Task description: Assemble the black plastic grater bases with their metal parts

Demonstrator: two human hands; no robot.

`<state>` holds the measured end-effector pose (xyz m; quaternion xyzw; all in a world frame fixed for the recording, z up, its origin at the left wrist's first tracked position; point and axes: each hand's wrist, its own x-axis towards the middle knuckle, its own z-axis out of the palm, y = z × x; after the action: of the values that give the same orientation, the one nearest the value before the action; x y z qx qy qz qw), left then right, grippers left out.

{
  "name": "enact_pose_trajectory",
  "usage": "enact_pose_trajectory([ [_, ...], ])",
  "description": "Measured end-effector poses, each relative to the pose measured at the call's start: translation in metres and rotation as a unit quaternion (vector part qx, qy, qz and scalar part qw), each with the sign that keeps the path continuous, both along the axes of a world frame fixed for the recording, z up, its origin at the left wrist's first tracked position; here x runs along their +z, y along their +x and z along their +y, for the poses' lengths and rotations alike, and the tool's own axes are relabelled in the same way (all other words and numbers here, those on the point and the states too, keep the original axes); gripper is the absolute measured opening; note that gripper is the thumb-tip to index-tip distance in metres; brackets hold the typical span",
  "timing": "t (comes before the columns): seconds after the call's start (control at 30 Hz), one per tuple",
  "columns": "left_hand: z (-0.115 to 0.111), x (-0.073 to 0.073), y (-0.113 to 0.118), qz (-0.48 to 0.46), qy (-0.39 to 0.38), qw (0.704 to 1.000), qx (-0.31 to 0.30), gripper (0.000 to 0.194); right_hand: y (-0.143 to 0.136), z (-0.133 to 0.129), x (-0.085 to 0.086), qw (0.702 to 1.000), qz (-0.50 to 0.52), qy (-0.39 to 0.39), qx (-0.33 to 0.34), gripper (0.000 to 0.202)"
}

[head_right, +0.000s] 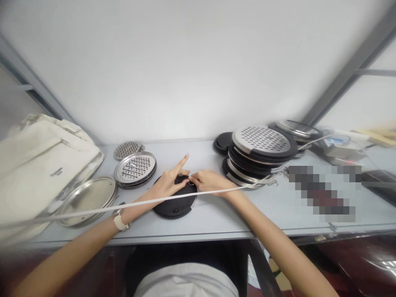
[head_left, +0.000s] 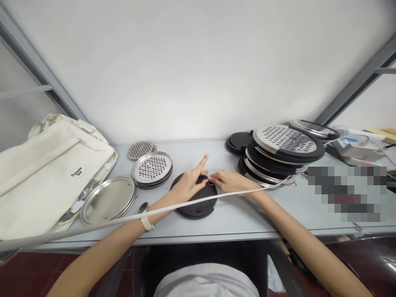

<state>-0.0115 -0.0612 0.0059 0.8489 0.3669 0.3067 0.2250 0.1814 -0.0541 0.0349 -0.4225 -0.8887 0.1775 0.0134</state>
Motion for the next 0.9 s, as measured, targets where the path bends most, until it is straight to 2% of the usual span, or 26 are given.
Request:
enact_pose_trajectory([
  [0.37, -0.0011, 0.005, -0.0003, -0.008, -0.013, 1.0, -0.006, 0.079, -0.0009, -0.0011, 0.0046, 0.999, -0.011, 0.041, -0.001, 0.042],
  [0.9, -0.0016, 0.0025, -0.0001, -0.011, 0.011, 1.0, -0.016, 0.078, -0.0005, -0.0013, 0.0079, 1.0, -0.01, 0.017, -0.002, 0.041],
])
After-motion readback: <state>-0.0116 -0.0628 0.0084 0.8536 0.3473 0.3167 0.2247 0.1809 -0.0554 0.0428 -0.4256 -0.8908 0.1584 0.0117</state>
